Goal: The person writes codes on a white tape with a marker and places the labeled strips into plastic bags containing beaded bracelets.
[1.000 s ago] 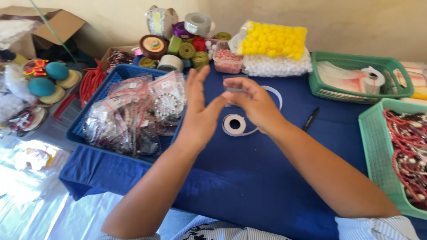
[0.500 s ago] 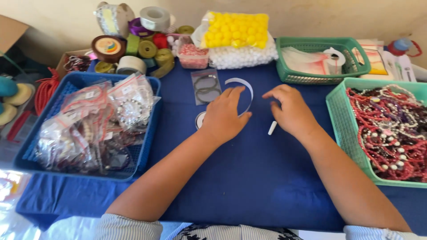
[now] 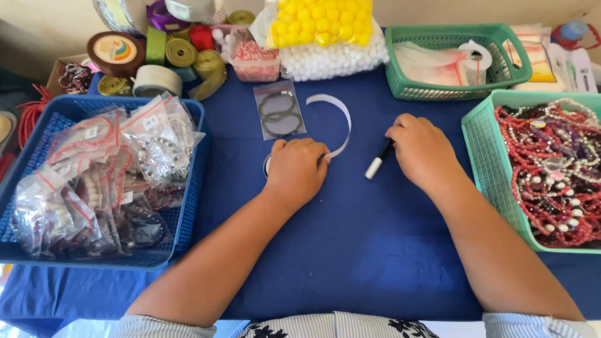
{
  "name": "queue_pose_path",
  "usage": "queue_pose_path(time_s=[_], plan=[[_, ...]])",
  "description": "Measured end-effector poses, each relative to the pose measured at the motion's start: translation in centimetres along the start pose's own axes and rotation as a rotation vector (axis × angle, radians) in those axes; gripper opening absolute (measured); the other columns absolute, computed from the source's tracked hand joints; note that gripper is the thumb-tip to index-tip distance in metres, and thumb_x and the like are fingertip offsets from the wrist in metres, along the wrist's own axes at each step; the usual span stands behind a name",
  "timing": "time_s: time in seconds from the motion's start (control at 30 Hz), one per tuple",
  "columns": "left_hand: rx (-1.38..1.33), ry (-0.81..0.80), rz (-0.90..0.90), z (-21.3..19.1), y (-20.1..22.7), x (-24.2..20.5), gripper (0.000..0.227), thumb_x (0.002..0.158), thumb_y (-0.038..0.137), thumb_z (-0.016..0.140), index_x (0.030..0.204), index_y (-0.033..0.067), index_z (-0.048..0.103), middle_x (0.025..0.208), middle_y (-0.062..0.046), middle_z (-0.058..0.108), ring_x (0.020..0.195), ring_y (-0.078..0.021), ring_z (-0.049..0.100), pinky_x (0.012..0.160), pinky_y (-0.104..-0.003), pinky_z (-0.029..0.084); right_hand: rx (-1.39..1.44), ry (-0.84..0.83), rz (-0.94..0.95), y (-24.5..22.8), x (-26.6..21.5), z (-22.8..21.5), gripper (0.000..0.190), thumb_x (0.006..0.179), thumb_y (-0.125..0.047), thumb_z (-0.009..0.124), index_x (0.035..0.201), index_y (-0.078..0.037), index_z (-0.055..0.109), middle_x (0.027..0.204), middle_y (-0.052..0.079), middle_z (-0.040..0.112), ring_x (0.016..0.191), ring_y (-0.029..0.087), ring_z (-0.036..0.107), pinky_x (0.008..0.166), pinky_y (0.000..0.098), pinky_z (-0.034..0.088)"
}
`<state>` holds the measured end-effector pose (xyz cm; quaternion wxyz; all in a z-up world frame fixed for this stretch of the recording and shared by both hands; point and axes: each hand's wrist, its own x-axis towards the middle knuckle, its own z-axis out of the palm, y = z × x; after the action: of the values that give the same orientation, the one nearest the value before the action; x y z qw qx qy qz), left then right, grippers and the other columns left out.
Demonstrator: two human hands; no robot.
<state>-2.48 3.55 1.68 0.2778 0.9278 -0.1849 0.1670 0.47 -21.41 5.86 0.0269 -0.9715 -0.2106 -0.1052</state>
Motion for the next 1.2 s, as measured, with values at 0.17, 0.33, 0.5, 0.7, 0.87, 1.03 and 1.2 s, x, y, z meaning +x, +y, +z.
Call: queue_pose_path(time_s=[0.17, 0.33, 0.5, 0.7, 0.87, 1.03, 1.2], plan=[[-0.018, -0.004, -0.003, -0.2, 0.3, 0.1, 0.014, 0.091, 0.022, 0.068, 0.083, 0.0125, 0.075, 0.081, -0.003, 0.070, 0.081, -0.0254, 0.066, 0.078, -0.044, 0.039, 0.051, -0.021, -0.031, -0.1, 0.2, -0.2, 0.013, 0.083, -0.005, 0.068, 0.095, -0.007, 0.071, 0.100, 0.009, 0.066, 0.092, 0.034, 0.065, 0.078, 0.0473, 0.054], [-0.062, 0.014, -0.007, -0.1, 0.3, 0.0, 0.014, 0.091, 0.022, 0.068, 0.085, 0.0126, 0.075, 0.080, -0.002, 0.070, 0.078, -0.0244, 0.066, 0.077, -0.043, 0.038, 0.114, -0.023, -0.051, 0.1, 0.1, 0.5, 0.013, 0.088, -0.002, 0.065, 0.100, -0.006, 0.064, 0.100, 0.010, 0.067, 0.094, 0.036, 0.065, 0.079, 0.0482, 0.052], [-0.071, 0.029, 0.007, 0.1, 0.2, 0.0, 0.013, 0.093, 0.021, 0.068, 0.085, 0.0131, 0.074, 0.080, 0.000, 0.071, 0.079, -0.0225, 0.067, 0.077, -0.042, 0.037, 0.338, 0.228, -0.161, -2.5, 0.1, -1.7, 0.024, 0.088, -0.008, 0.072, 0.109, -0.005, 0.062, 0.099, 0.014, 0.062, 0.092, 0.035, 0.061, 0.081, 0.0452, 0.050], [-0.049, 0.082, 0.139, 0.2, 0.6, -0.2, 0.009, 0.093, 0.023, 0.070, 0.088, 0.0162, 0.074, 0.080, 0.000, 0.070, 0.078, -0.0223, 0.065, 0.078, -0.041, 0.037, 0.499, 0.186, -0.316, -4.0, 0.1, 0.0, 0.013, 0.082, -0.014, 0.083, 0.092, -0.011, 0.074, 0.089, 0.009, 0.054, 0.084, 0.029, 0.053, 0.073, 0.0395, 0.045], [-0.054, 0.046, 0.098, -0.1, 0.8, -0.1, 0.009, 0.091, 0.023, 0.071, 0.086, 0.0168, 0.074, 0.077, 0.000, 0.070, 0.076, -0.0218, 0.065, 0.077, -0.041, 0.037, 0.483, 0.171, -0.279, -3.5, 0.0, 0.7, 0.013, 0.082, -0.012, 0.083, 0.083, -0.008, 0.070, 0.091, 0.008, 0.054, 0.086, 0.029, 0.053, 0.073, 0.0399, 0.045], [-0.120, 0.056, 0.093, -0.5, 1.0, -0.1, 0.008, 0.090, 0.019, 0.070, 0.096, 0.0144, 0.073, 0.078, 0.001, 0.070, 0.077, -0.0205, 0.067, 0.076, -0.041, 0.037, 0.424, 0.158, -0.238, -2.7, 0.0, 0.4, 0.014, 0.081, -0.011, 0.082, 0.079, -0.007, 0.069, 0.092, 0.009, 0.054, 0.086, 0.029, 0.053, 0.073, 0.0400, 0.046], [-0.069, 0.022, 0.124, -0.1, 0.9, -0.2, 0.005, 0.091, 0.020, 0.072, 0.094, 0.0166, 0.075, 0.083, 0.000, 0.069, 0.080, -0.0216, 0.067, 0.078, -0.039, 0.039, 0.361, 0.154, -0.189, -2.6, 0.1, 0.1, 0.015, 0.081, -0.013, 0.083, 0.079, -0.007, 0.069, 0.091, 0.009, 0.056, 0.086, 0.030, 0.054, 0.073, 0.0409, 0.047]])
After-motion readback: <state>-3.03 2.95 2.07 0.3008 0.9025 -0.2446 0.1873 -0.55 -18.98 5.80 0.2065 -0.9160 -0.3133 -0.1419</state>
